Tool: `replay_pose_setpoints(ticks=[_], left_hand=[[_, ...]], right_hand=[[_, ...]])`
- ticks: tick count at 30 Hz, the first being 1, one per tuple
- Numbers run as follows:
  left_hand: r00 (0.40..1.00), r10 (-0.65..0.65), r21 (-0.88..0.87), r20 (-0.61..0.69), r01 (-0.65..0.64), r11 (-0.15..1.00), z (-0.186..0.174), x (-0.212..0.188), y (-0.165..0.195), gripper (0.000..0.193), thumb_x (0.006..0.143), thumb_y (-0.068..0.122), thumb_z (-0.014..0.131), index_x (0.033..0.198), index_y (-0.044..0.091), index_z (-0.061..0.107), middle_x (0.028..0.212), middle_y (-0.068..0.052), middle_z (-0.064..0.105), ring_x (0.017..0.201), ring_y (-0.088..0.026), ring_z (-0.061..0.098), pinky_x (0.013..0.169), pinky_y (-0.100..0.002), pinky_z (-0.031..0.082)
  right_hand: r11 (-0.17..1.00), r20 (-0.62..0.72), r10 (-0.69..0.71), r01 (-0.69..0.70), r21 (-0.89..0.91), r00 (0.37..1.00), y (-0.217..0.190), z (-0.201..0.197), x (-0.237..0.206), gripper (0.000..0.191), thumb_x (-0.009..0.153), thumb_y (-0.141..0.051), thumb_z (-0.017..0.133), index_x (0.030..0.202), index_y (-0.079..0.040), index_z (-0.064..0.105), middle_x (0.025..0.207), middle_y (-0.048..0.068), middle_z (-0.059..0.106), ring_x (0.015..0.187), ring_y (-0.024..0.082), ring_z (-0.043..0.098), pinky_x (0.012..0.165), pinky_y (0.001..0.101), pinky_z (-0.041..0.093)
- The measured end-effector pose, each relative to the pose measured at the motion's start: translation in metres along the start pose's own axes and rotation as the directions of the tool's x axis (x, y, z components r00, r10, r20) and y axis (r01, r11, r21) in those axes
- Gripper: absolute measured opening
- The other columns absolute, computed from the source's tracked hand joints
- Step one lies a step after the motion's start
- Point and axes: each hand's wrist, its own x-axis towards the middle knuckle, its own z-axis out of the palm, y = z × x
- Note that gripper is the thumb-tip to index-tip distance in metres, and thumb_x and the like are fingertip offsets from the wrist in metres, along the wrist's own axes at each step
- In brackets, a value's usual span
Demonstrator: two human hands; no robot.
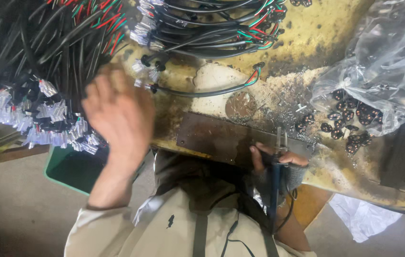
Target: The person uses a soldering iron to attach small black plastic connectors to the ends of red and green wires. They repeatedly pick up a wire, apply solder to the connector, and place the finished assembly on the workbench.
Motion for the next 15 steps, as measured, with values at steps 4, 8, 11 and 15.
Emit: replay_pose_setpoints(ticks=[4,8,11,15], left_hand=[[0.973,-0.192,0.253,0.126,0.156,0.955,0.026,-0.005,-0.058,0.016,0.089,0.004,0.067,0.103,0.004,0.073,0.098,-0.014,0.072,0.099,-0.034,0.068,0.08,-0.043,0.053],[0.996,-0.073,0.162,0.046,0.064,0.985,0.019,-0.001,-0.059,0.012,0.095,0.015,0.073,0.103,0.007,0.075,0.092,-0.012,0.072,0.086,-0.033,0.067,0.072,-0.043,0.051],[0.974,-0.022,0.061,-0.224,0.036,0.997,-0.007,0.009,-0.047,0.021,0.099,0.014,0.073,0.117,0.004,0.076,0.089,-0.011,0.069,0.082,-0.032,0.064,0.074,-0.042,0.05],[0.955,-0.251,-0.488,-0.161,0.144,0.861,-0.024,-0.006,-0.008,0.02,0.1,0.0,0.059,0.113,-0.007,0.073,0.077,-0.016,0.058,0.068,-0.032,0.057,0.064,-0.042,0.043]], right_hand=[[0.265,0.54,0.675,-0.849,0.458,0.502,-0.001,-0.002,0.006,0.044,0.085,-0.012,0.077,0.11,0.007,0.046,0.092,0.018,0.07,0.08,0.023,0.068,0.073,0.0309,0.054],[0.974,0.282,0.221,-0.226,-0.015,0.934,-0.018,0.002,0.003,0.045,0.087,-0.003,0.08,0.107,-0.004,0.039,0.095,0.012,0.069,0.086,0.019,0.068,0.078,0.0293,0.051],[0.966,0.231,0.245,-0.258,0.027,0.942,-0.023,0.002,0.005,0.041,0.093,-0.004,0.074,0.109,-0.006,0.037,0.092,0.013,0.071,0.085,0.018,0.071,0.077,0.0282,0.053],[0.84,0.381,0.226,-0.377,0.391,0.897,-0.017,-0.001,0.017,0.029,0.1,-0.004,0.067,0.116,-0.009,0.044,0.094,0.017,0.071,0.091,0.024,0.074,0.081,0.034,0.059]])
